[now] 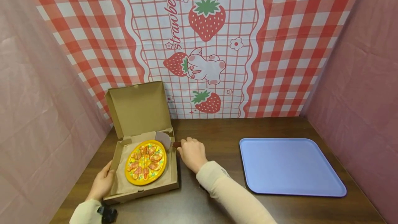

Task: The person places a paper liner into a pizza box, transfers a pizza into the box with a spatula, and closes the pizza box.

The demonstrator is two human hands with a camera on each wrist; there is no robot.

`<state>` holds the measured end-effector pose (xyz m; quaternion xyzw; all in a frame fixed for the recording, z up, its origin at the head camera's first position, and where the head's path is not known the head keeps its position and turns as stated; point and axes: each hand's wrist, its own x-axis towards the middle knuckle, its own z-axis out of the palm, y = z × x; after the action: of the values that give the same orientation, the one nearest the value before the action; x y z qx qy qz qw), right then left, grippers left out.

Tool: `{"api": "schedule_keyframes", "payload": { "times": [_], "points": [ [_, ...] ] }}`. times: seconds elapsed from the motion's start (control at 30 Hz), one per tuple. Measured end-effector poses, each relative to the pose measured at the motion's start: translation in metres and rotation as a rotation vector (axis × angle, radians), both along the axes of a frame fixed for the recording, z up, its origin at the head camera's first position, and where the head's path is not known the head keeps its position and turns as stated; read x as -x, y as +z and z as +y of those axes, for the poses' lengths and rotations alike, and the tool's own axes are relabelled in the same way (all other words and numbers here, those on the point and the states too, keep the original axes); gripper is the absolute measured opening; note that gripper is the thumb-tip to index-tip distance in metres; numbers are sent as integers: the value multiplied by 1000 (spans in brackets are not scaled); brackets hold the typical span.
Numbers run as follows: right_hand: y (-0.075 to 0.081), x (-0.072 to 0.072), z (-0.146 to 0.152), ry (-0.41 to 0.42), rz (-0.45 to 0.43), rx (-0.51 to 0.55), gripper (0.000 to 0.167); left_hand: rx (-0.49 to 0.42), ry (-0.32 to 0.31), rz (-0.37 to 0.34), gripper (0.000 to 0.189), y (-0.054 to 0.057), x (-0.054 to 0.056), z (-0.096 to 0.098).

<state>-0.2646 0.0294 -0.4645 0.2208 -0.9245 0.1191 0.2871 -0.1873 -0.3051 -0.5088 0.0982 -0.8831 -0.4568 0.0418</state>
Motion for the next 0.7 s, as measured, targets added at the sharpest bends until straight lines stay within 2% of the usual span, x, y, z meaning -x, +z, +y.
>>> {"api": "schedule_keyframes", "payload": {
  "times": [0.27, 0.7],
  "points": [
    [1, 4, 6, -26, 16, -5, 25, 1, -1, -4, 52, 1, 0, -1],
    [6, 7, 13, -30, -8, 7, 26, -11, -4, 3, 52, 0, 1, -1]
  ]
}}
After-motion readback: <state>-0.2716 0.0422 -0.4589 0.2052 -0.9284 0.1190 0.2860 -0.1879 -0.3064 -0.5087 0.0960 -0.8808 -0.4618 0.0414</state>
